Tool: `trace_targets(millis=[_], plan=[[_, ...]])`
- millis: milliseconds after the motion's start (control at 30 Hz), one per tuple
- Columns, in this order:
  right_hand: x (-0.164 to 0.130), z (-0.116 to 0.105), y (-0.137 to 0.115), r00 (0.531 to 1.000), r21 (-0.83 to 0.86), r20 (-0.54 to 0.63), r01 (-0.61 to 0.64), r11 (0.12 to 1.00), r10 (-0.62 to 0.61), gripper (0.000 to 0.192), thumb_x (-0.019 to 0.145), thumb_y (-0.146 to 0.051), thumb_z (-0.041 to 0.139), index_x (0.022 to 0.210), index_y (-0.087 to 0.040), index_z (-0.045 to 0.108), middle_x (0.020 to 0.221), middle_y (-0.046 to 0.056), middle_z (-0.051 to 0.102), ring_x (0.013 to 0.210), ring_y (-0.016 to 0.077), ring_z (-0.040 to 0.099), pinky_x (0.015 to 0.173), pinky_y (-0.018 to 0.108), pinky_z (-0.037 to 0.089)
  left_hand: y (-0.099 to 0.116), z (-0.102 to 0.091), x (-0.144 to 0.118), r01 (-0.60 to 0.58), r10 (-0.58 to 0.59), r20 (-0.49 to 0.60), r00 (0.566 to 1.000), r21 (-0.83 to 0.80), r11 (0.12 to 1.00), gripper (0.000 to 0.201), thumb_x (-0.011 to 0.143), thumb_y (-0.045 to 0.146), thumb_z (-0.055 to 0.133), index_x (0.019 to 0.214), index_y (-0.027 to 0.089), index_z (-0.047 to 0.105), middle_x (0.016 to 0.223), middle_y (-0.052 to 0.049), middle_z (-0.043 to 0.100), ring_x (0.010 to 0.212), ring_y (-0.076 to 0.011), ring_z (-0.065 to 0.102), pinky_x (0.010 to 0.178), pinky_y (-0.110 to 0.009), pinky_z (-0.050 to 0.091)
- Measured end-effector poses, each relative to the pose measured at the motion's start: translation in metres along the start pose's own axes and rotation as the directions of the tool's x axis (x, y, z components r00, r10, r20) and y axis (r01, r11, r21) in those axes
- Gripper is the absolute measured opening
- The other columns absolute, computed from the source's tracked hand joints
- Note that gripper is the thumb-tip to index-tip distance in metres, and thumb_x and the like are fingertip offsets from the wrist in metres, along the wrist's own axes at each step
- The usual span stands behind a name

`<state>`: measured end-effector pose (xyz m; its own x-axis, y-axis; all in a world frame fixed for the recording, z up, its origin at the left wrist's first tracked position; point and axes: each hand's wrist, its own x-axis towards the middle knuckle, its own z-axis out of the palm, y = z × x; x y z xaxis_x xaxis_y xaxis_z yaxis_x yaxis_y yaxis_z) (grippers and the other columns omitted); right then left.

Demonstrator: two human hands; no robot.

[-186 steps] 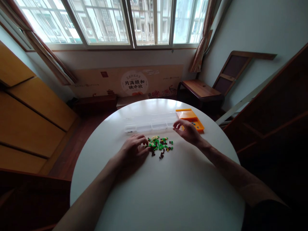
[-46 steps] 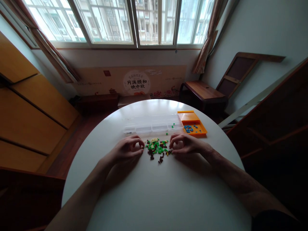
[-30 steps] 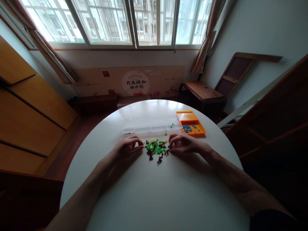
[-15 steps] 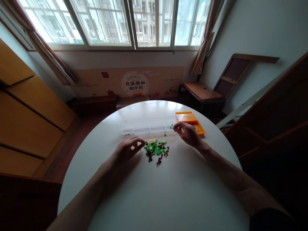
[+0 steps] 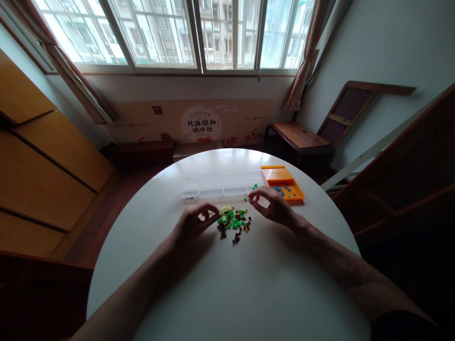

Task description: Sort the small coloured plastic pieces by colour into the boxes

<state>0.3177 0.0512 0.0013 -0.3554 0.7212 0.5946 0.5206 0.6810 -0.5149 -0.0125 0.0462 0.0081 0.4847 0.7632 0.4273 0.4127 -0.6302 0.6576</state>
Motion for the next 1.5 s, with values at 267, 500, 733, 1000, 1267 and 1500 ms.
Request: trace_targets(millis=[267, 500, 733, 1000, 1267, 1500], plan=[[0.005, 0.023, -0.025, 0.953, 0.081, 0.186, 0.229, 0.97, -0.241, 0.012, 0.105, -0.034, 0.074, 0.115, -0.027, 0.075, 0.104, 0.004, 0.083, 0.095, 0.0223, 0.076, 0.097, 0.04, 0.058, 0.01, 0.022, 0.001, 0.05, -0.048, 0.011, 0.999, -0.164, 0.985, 0.037, 0.096, 0.051, 0.083, 0.088, 0.017, 0.073, 0.081, -0.004, 0.078, 0.069, -0.014, 0.067, 0.066, -0.026, 0.055], [0.002, 0.029, -0.021, 0.928, 0.078, 0.238, 0.276, 0.958, -0.286, 0.014, 0.109, -0.037, 0.069, 0.116, -0.029, 0.078, 0.108, 0.004, 0.084, 0.095, 0.0206, 0.076, 0.095, 0.038, 0.056, 0.006, 0.027, -0.001, 0.073, -0.066, 0.039, 0.997, -0.238, 0.969, 0.037, 0.094, 0.05, 0.084, 0.089, 0.017, 0.068, 0.08, -0.005, 0.076, 0.07, -0.0143, 0.066, 0.065, -0.025, 0.055], [0.003, 0.028, -0.02, 0.937, 0.044, 0.205, 0.28, 0.959, -0.283, 0.014, 0.11, -0.033, 0.066, 0.108, -0.029, 0.08, 0.102, 0.002, 0.084, 0.091, 0.0197, 0.075, 0.095, 0.039, 0.056, 0.011, 0.025, 0.001, 0.046, -0.028, 0.081, 0.996, -0.23, 0.972, 0.028, 0.099, 0.043, 0.079, 0.092, 0.017, 0.072, 0.083, -0.005, 0.078, 0.07, -0.0138, 0.068, 0.067, -0.024, 0.054], [0.006, 0.004, 0.021, 0.967, -0.257, -0.246, -0.125, 0.958, 0.06, 0.016, 0.106, -0.032, 0.069, 0.097, -0.026, 0.081, 0.095, 0.004, 0.082, 0.094, 0.0271, 0.072, 0.098, 0.045, 0.054, -0.001, 0.014, -0.004, -0.111, 0.101, 0.081, 0.992, 0.131, 0.985, 0.012, 0.101, 0.03, 0.073, 0.094, 0.023, 0.077, 0.084, 0.0, 0.08, 0.068, -0.0121, 0.07, 0.065, -0.022, 0.052], [0.003, -0.001, 0.036, 0.978, -0.325, -0.195, -0.14, 0.935, 0.078, 0.015, 0.107, -0.025, 0.066, 0.106, -0.025, 0.081, 0.104, 0.005, 0.083, 0.101, 0.0285, 0.071, 0.099, 0.045, 0.054, 0.006, 0.01, -0.001, -0.191, 0.19, 0.024, 0.981, 0.208, 0.959, 0.008, 0.101, 0.026, 0.071, 0.093, 0.023, 0.075, 0.081, 0.002, 0.078, 0.064, -0.0105, 0.068, 0.063, -0.021, 0.05], [0.002, 0.013, 0.012, 0.987, -0.26, 0.134, 0.125, 0.958, -0.092, 0.018, 0.108, -0.026, 0.068, 0.122, -0.026, 0.079, 0.115, 0.007, 0.079, 0.106, 0.0277, 0.067, 0.1, 0.045, 0.055, 0.003, 0.008, -0.004, -0.206, 0.203, 0.036, 0.978, 0.224, 0.953, 0.006, 0.1, 0.025, 0.073, 0.094, 0.024, 0.074, 0.083, 0.003, 0.079, 0.066, -0.0109, 0.07, 0.064, -0.022, 0.051]])
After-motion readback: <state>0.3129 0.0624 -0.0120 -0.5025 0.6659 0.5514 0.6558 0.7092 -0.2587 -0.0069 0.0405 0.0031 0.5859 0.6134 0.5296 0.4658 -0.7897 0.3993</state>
